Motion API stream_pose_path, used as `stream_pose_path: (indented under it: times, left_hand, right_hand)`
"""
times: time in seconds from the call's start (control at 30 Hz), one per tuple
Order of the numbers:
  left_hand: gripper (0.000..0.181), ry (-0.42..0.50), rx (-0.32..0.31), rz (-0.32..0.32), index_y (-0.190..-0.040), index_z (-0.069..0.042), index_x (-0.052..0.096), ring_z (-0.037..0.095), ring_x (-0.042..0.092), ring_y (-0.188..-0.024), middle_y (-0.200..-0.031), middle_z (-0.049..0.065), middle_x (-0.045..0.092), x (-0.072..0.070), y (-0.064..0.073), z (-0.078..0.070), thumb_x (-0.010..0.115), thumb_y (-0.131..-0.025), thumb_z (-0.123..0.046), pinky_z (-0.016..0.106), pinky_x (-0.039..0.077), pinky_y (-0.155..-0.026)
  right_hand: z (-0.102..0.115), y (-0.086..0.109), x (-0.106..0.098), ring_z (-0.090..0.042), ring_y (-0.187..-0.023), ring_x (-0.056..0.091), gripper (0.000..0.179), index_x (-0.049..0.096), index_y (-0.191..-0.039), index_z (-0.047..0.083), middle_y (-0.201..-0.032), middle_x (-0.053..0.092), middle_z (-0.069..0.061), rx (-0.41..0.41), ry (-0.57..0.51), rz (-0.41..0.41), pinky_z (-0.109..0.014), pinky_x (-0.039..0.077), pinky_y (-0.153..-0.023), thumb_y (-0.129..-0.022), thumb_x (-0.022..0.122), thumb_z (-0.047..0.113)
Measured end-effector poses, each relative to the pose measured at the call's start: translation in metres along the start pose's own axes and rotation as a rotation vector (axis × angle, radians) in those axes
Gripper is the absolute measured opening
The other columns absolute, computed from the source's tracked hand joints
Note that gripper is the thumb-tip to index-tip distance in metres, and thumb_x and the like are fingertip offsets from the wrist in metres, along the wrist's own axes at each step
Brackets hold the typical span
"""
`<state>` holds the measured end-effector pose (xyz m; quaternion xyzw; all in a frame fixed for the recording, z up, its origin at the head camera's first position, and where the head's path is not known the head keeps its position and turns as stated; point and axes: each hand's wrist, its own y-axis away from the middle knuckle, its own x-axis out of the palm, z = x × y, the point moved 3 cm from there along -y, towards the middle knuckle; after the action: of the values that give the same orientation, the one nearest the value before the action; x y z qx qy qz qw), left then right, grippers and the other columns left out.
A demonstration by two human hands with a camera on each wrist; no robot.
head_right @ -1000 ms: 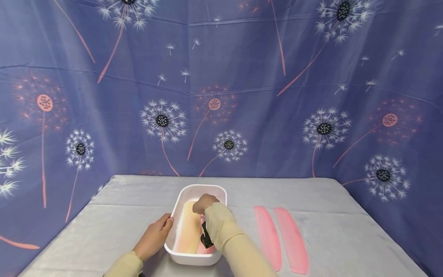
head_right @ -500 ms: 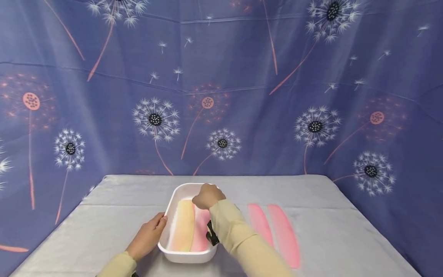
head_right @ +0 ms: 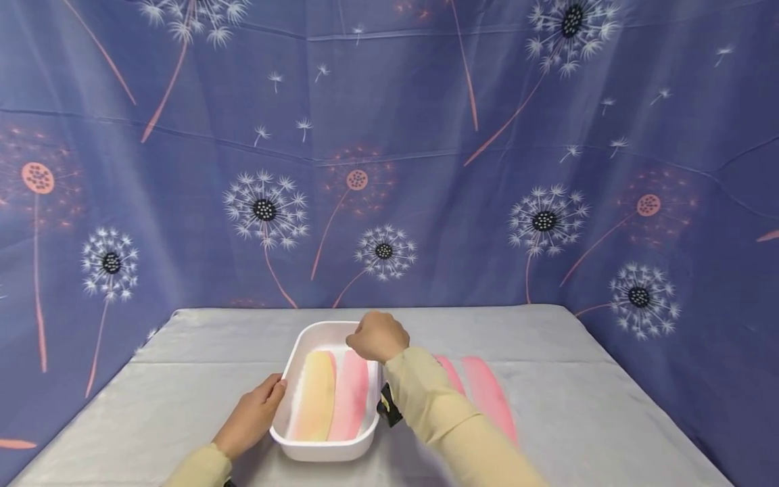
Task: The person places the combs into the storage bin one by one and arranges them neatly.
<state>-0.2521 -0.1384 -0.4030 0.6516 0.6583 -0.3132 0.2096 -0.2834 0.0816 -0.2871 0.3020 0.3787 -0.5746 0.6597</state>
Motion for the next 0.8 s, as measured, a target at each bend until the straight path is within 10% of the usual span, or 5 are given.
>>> stream_pose_path:
  times: [0.8]
  left_hand:
    - [0.043,0.000,-0.011,0.008,-0.138,0.005,0.055,0.048,0.062,-0.117,-0.127,0.029,0.064,0.000,0.000,-0.002,0.038,-0.111,-0.024,0.062,0.048,-0.097]
  right_hand:
    - [-0.057,0.015,-0.032,-0.027,-0.091,0.068,0.021,0.077,-0.104,0.006,-0.108,0.073,-0.011,0.053,0.035,-0.040,-0.045,0.055,-0.076,-0.095,0.070,0.024]
